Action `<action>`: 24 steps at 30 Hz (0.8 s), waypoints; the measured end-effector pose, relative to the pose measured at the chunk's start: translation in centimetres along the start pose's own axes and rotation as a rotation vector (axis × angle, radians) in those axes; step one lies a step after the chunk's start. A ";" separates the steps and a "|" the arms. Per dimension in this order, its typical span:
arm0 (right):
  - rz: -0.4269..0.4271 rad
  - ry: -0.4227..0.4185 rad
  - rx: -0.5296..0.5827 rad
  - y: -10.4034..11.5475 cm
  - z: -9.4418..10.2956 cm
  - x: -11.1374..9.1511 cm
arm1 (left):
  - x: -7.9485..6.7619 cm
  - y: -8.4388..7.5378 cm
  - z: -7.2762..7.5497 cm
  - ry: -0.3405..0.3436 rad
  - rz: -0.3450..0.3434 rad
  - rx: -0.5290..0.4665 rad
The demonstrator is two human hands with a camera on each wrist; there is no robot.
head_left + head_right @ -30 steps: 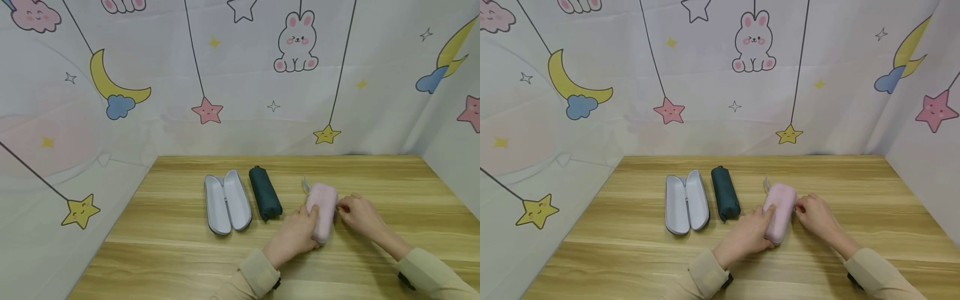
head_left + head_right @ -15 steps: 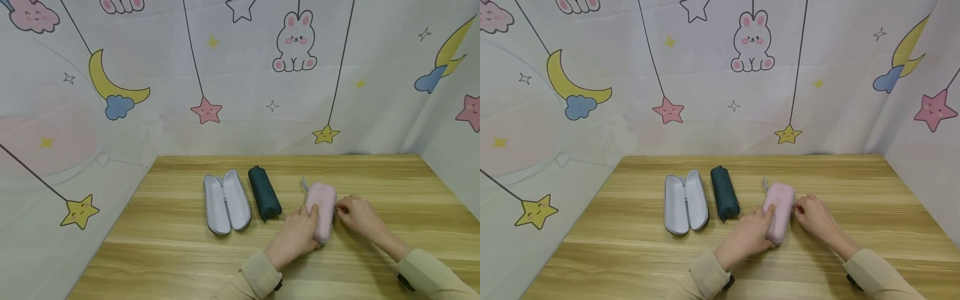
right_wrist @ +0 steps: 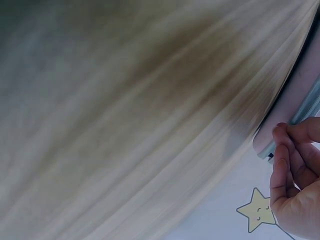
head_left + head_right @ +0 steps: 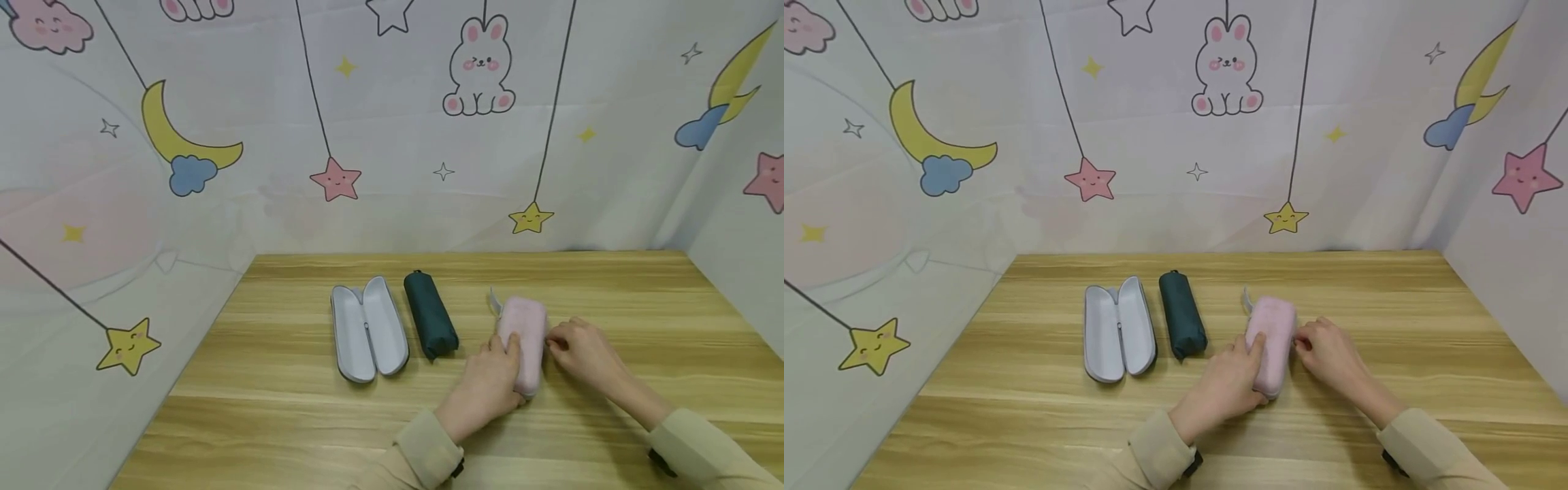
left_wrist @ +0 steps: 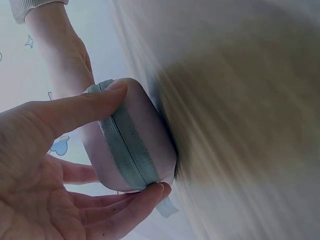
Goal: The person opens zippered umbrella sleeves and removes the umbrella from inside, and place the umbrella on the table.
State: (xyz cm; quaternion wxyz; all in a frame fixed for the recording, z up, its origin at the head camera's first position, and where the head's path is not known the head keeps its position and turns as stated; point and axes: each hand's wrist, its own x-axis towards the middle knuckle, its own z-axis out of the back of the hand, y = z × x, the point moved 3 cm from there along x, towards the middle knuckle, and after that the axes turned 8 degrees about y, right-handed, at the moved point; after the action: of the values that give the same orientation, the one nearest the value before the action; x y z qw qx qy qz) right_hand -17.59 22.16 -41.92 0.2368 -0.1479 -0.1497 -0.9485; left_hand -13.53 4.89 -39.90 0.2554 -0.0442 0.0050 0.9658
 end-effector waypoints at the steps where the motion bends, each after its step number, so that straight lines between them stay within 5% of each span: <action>1: 0.001 -0.001 0.001 0.0 0.0 0.0 | 0.0 0.0 0.0 0.000 0.002 -0.002; 24: 0.036 -0.045 0.014 0.7 0.2 -0.7 | -0.1 -0.8 -0.1 -0.015 0.046 0.003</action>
State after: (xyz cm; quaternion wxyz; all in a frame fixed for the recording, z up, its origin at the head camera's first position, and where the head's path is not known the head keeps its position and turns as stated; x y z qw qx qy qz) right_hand -16.65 21.93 -41.84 0.2513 -0.1704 -0.1590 -0.9394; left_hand -13.07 5.58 -39.95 0.2331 -0.0367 0.0056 0.9718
